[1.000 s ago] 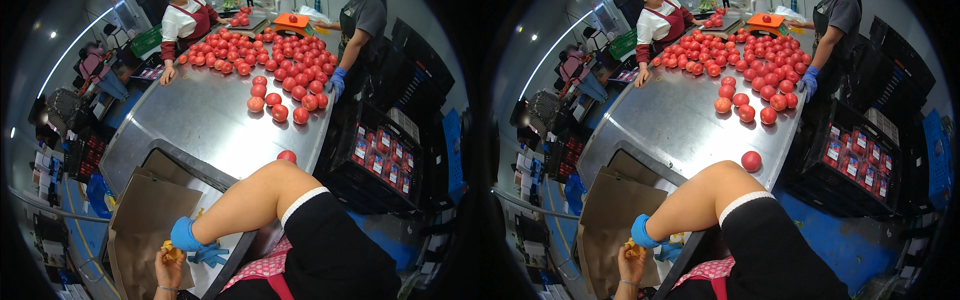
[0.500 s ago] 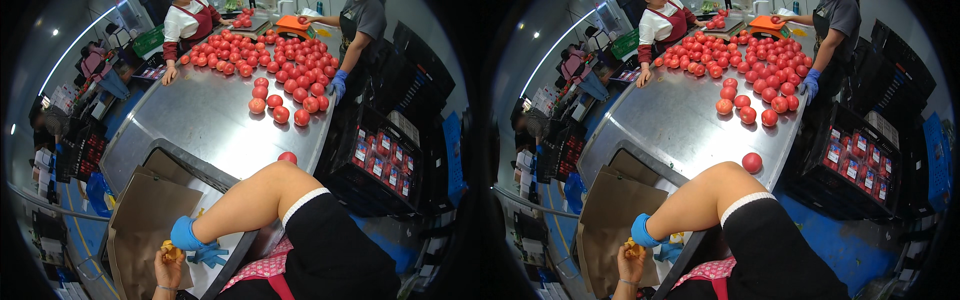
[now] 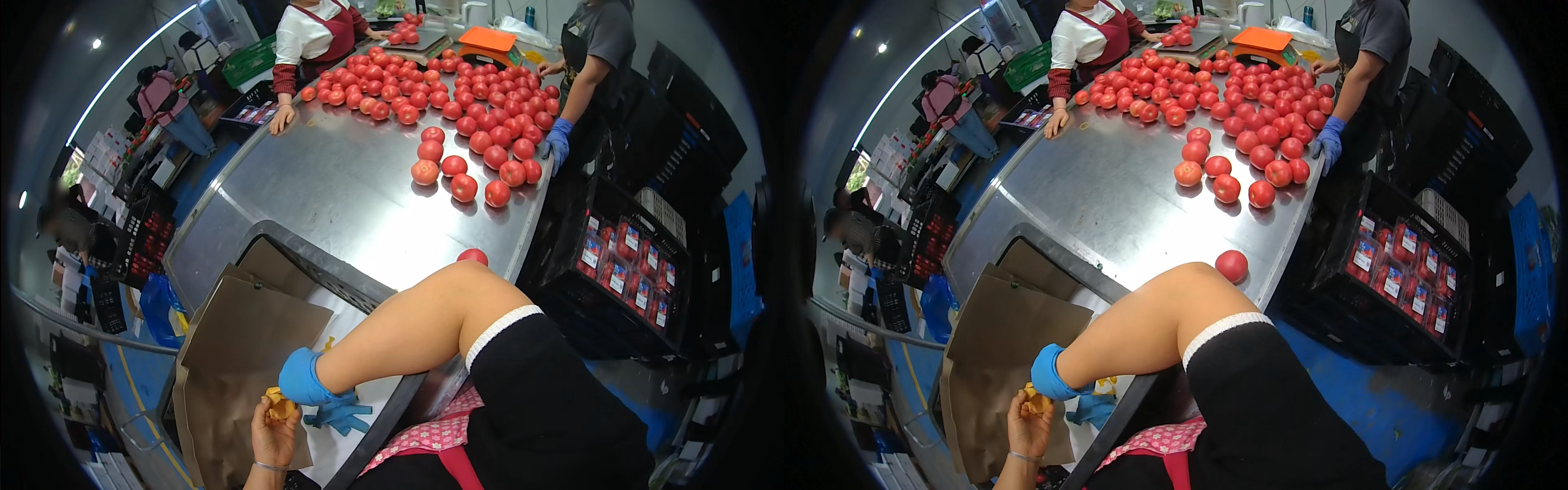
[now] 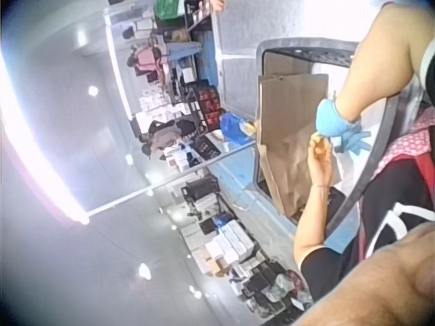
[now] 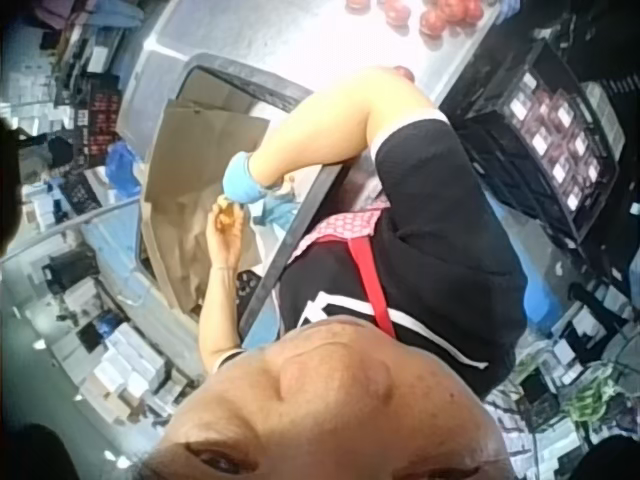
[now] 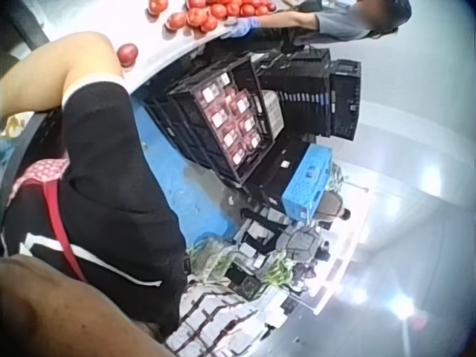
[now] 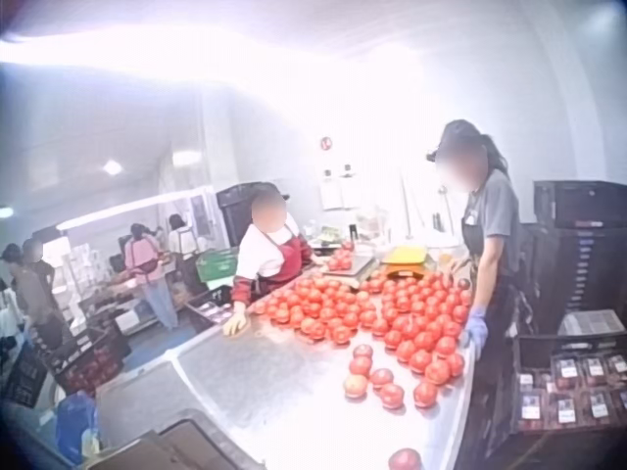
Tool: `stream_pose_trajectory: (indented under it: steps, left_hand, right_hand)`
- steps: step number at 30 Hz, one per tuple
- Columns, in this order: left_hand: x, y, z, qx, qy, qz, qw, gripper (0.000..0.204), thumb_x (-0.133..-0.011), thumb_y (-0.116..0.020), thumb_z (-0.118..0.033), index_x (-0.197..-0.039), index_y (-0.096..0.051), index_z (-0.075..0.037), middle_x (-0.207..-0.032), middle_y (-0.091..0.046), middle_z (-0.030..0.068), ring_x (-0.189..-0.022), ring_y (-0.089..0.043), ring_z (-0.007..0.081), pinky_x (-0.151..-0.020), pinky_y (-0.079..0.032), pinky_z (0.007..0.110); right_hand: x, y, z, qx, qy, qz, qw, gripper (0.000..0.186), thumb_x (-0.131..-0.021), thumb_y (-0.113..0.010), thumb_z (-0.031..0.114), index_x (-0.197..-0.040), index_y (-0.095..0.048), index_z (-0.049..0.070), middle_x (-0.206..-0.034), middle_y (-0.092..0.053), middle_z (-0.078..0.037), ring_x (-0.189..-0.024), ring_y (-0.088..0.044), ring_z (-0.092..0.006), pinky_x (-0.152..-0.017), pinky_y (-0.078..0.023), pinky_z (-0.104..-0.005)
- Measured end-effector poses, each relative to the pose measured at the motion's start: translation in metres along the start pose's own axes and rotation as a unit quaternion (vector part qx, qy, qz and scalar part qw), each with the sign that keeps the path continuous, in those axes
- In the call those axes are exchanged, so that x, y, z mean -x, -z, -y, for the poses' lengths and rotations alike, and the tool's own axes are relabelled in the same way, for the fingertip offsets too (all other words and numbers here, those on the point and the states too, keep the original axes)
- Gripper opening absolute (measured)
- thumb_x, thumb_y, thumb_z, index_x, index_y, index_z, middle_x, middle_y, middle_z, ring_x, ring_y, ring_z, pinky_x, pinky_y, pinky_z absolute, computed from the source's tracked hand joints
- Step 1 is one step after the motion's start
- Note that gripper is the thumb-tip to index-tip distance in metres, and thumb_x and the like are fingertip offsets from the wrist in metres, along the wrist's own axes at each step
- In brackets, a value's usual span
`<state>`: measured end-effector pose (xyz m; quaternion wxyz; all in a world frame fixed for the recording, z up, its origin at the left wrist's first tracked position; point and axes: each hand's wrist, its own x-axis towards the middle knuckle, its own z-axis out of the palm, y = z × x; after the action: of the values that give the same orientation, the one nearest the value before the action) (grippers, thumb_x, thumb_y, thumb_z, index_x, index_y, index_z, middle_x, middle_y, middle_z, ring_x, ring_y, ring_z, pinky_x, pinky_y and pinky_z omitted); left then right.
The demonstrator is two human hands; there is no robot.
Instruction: The person peels a yellow apple using a small knife, rotating the fruit and removing the skin in continuous strips. The peels fall into a bin below while other workers sort red apples on a nearby table.
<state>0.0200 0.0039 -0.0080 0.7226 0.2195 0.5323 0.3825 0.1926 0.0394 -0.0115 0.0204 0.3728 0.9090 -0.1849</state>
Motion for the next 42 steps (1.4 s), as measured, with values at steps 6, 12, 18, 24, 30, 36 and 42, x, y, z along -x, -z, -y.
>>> stream_pose_trajectory:
  steps: [6, 12, 18, 24, 30, 36, 42]
  left_hand:
    - [-0.002, 0.003, 0.0, 0.005, 0.003, -0.001, 1.0, 0.025, -0.089, -0.056, -0.026, -0.101, -0.055, -0.005, -0.098, -0.062, 0.009, -0.088, -0.062, 0.0214, -0.069, -0.056, 0.034]
    - [-0.001, 0.002, 0.0, -0.006, 0.001, -0.005, 1.0, 0.025, -0.086, -0.057, -0.025, -0.101, -0.055, -0.005, -0.096, -0.062, 0.0085, -0.086, -0.062, 0.0211, -0.068, -0.056, 0.033]
    - [-0.003, 0.006, 0.0, -0.015, 0.008, 0.006, 1.0, 0.027, -0.083, -0.056, -0.026, -0.1, -0.055, -0.005, -0.096, -0.062, 0.0084, -0.086, -0.062, 0.0208, -0.067, -0.056, 0.033]
    - [-0.001, 0.004, -0.002, 0.005, 0.014, 0.005, 1.0, 0.029, -0.081, -0.057, -0.026, -0.1, -0.056, -0.004, -0.096, -0.062, 0.0092, -0.087, -0.062, 0.0215, -0.068, -0.056, 0.034]
    - [-0.002, 0.004, -0.002, 0.032, 0.015, 0.013, 0.999, 0.03, -0.08, -0.056, -0.024, -0.101, -0.056, -0.003, -0.097, -0.062, 0.0098, -0.089, -0.061, 0.0231, -0.071, -0.055, 0.036]
    - [-0.001, 0.004, -0.002, 0.044, 0.016, 0.019, 0.999, 0.03, -0.08, -0.053, -0.024, -0.101, -0.056, -0.002, -0.1, -0.061, 0.0109, -0.093, -0.059, 0.0245, -0.074, -0.054, 0.038]
    - [0.0, 0.004, -0.003, 0.06, 0.016, 0.027, 0.998, 0.031, -0.08, -0.053, -0.024, -0.102, -0.055, -0.002, -0.102, -0.06, 0.0112, -0.094, -0.058, 0.0251, -0.074, -0.053, 0.038]
  right_hand:
    - [0.005, 0.001, -0.001, -0.017, 0.022, -0.022, 0.999, 0.021, -0.073, -0.06, 0.019, -0.085, -0.069, 0.005, -0.078, -0.067, -0.014, -0.074, -0.065, -0.0308, -0.062, -0.051, -0.039]
    - [0.003, 0.0, -0.001, -0.02, 0.025, -0.014, 0.999, 0.021, -0.074, -0.059, 0.02, -0.085, -0.069, 0.005, -0.079, -0.067, -0.015, -0.074, -0.065, -0.0309, -0.062, -0.051, -0.0392]
    - [0.007, 0.005, 0.0, -0.022, 0.028, -0.01, 0.999, 0.022, -0.073, -0.06, 0.02, -0.085, -0.069, 0.004, -0.079, -0.066, -0.015, -0.074, -0.065, -0.031, -0.062, -0.051, -0.0388]
    - [0.008, 0.007, 0.002, -0.023, 0.021, -0.006, 0.999, 0.021, -0.073, -0.06, 0.02, -0.085, -0.069, 0.004, -0.079, -0.067, -0.014, -0.074, -0.065, -0.0305, -0.062, -0.051, -0.0385]
    - [0.011, 0.011, 0.002, -0.022, 0.021, -0.003, 1.0, 0.022, -0.074, -0.06, 0.019, -0.086, -0.069, 0.004, -0.079, -0.067, -0.014, -0.075, -0.065, -0.0301, -0.063, -0.051, -0.0383]
    - [0.012, 0.012, 0.004, -0.023, 0.015, -0.002, 1.0, 0.021, -0.075, -0.059, 0.019, -0.086, -0.069, 0.005, -0.079, -0.067, -0.014, -0.075, -0.065, -0.0301, -0.063, -0.051, -0.0381]
    - [0.01, 0.009, 0.005, -0.02, 0.015, -0.021, 0.999, 0.02, -0.074, -0.059, 0.018, -0.086, -0.069, 0.004, -0.078, -0.066, -0.014, -0.074, -0.065, -0.0301, -0.062, -0.051, -0.0379]
